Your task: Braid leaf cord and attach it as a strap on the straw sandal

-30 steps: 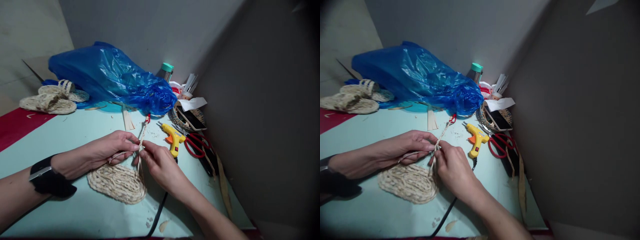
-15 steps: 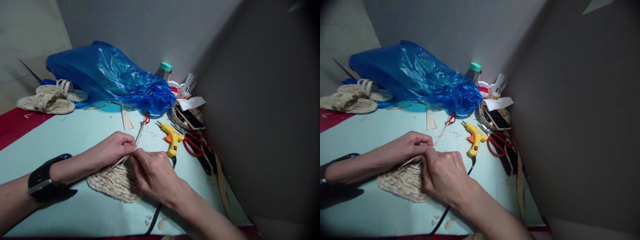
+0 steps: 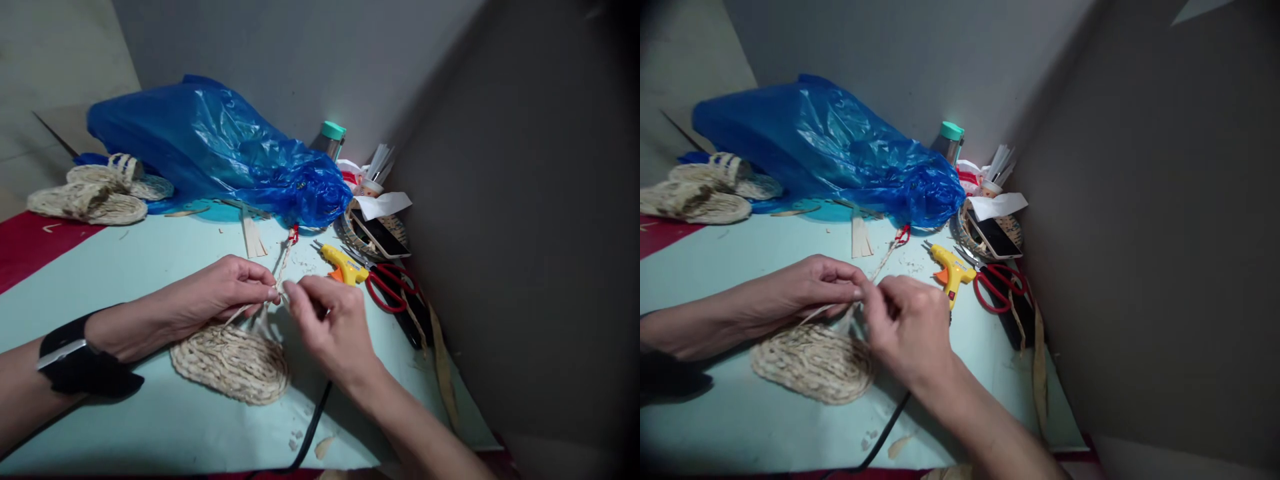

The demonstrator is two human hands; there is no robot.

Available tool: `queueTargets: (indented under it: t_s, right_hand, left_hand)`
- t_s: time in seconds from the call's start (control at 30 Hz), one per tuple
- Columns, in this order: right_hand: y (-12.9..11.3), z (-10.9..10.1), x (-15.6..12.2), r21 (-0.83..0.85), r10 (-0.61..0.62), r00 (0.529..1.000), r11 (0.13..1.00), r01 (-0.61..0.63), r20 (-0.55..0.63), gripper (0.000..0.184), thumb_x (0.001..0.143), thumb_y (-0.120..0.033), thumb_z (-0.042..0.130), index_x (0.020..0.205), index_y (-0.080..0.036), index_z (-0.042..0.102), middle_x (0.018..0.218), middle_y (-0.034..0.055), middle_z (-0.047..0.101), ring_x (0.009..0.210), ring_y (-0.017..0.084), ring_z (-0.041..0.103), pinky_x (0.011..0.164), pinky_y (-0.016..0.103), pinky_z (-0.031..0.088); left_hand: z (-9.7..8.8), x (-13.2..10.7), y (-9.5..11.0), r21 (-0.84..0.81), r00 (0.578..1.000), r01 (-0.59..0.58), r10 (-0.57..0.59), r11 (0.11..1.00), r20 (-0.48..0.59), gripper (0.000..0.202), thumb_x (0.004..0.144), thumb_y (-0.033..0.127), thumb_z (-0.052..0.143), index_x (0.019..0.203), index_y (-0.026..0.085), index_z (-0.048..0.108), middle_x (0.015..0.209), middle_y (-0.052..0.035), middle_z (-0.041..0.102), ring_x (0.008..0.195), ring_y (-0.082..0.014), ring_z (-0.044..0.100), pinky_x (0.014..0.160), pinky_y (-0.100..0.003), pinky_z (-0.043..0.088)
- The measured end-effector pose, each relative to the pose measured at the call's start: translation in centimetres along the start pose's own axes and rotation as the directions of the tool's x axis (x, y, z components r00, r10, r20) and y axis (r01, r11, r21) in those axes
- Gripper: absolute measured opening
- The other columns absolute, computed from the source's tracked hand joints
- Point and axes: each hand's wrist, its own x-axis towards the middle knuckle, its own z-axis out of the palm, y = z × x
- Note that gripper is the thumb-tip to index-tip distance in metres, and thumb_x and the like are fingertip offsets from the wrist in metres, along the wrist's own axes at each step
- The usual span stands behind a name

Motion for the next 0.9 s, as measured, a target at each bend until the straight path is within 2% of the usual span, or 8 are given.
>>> queueTargets:
  t_s: [0.07, 0.17, 0.3, 0.4, 0.53, 0.6, 0.7, 0.9]
  right_hand:
    - [0.4, -0.3, 0.5, 0.055, 0.055, 0.996, 0.997, -0.051, -0.074, 0.023, 0.095, -0.032, 0.054, 0.08, -0.017, 0.063, 0.078, 0.0025, 0.064, 0.075, 0.014, 0.057, 0.071, 0.026, 0.038]
    - [1.0, -0.3, 0.9, 0.186, 0.127, 0.99, 0.973, -0.136, 0.059, 0.022, 0.095, -0.036, 0.055, 0.104, -0.017, 0.063, 0.104, 0.0077, 0.068, 0.096, 0.019, 0.061, 0.083, 0.031, 0.043]
    - [1.4, 0.5, 0.9, 0.481, 0.237, 0.926, 0.8, -0.358, 0.295, 0.028, 0.095, -0.041, 0.054, 0.112, -0.019, 0.05, 0.081, 0.0012, 0.068, 0.073, 0.015, 0.063, 0.066, 0.027, 0.045]
    - [1.5, 1.1, 0.7, 0.577, 0.3, 0.87, 0.657, -0.486, 0.391, 0.026, 0.095, -0.042, 0.054, 0.106, -0.02, 0.046, 0.069, -0.004, 0.06, 0.055, 0.011, 0.052, 0.053, 0.023, 0.039]
    - [1.8, 1.6, 0.6, 0.512, 0.251, 0.853, 0.71, -0.483, 0.457, 0.03, 0.095, -0.043, 0.051, 0.078, -0.019, 0.051, 0.062, -0.0054, 0.047, 0.051, 0.008, 0.035, 0.046, 0.021, 0.026]
    - [2.0, 1.6, 0.6, 0.489, 0.223, 0.877, 0.758, -0.431, 0.426, 0.032, 0.095, -0.04, 0.052, 0.07, -0.018, 0.051, 0.059, -0.0059, 0.041, 0.053, 0.008, 0.034, 0.048, 0.022, 0.025]
    - [1.9, 1.5, 0.7, 0.508, 0.218, 0.893, 0.759, -0.408, 0.393, 0.032, 0.094, -0.034, 0.053, 0.066, -0.018, 0.052, 0.056, -0.0059, 0.043, 0.053, 0.009, 0.034, 0.05, 0.022, 0.026]
    - [1.4, 1.5, 0.8, 0.613, 0.252, 0.876, 0.634, -0.471, 0.411, 0.029, 0.09, -0.031, 0.057, 0.068, -0.015, 0.068, 0.056, -0.0035, 0.048, 0.052, 0.009, 0.03, 0.05, 0.023, 0.024]
  left_hand:
    - [0.1, -0.1, 0.1, 0.023, 1.0, 0.008, -0.009, 1.0, 0.017, 0.022, 0.08, 0.037, 0.07, 0.075, 0.016, 0.063, 0.051, 0.0053, 0.047, 0.044, -0.0055, 0.029, 0.043, -0.024, 0.012]
    - [0.3, -0.3, 0.3, 0.056, 1.0, 0.002, -0.003, 0.998, 0.017, 0.022, 0.082, 0.035, 0.067, 0.073, 0.017, 0.061, 0.051, 0.0056, 0.048, 0.042, -0.0051, 0.027, 0.043, -0.024, 0.012]
    - [0.5, -0.4, 0.5, 0.117, 1.0, -0.024, 0.022, 0.993, 0.021, 0.015, 0.082, 0.029, 0.063, 0.077, 0.016, 0.064, 0.051, 0.0065, 0.046, 0.041, -0.0051, 0.026, 0.041, -0.023, 0.012]
    - [0.6, -0.4, 0.7, 0.154, 0.998, -0.054, 0.047, 0.987, 0.048, 0.015, 0.084, 0.029, 0.061, 0.08, 0.015, 0.067, 0.052, 0.0063, 0.048, 0.042, -0.0051, 0.028, 0.04, -0.021, 0.016]
    - [0.4, -0.5, 1.0, 0.278, 0.998, -0.047, 0.03, 0.959, 0.062, 0.018, 0.086, 0.033, 0.058, 0.082, 0.017, 0.066, 0.054, 0.0052, 0.054, 0.04, -0.0064, 0.032, 0.039, -0.02, 0.02]
    - [0.3, -0.7, 1.1, 0.462, 0.996, -0.081, 0.06, 0.883, 0.059, 0.023, 0.087, 0.034, 0.055, 0.073, 0.018, 0.065, 0.054, 0.0032, 0.057, 0.042, -0.0081, 0.038, 0.041, -0.021, 0.025]
    - [0.2, -1.1, 1.4, 0.728, 0.977, -0.179, 0.209, 0.662, 0.049, 0.036, 0.087, 0.033, 0.054, 0.055, 0.018, 0.056, 0.048, 0.0035, 0.051, 0.046, -0.0094, 0.04, 0.045, -0.023, 0.027]
    - [0.8, -1.7, 1.8, 0.836, 0.94, -0.3, 0.292, 0.46, 0.177, 0.033, 0.094, 0.029, 0.046, 0.068, 0.019, 0.065, 0.056, 0.0024, 0.055, 0.051, -0.0107, 0.043, 0.053, -0.026, 0.027]
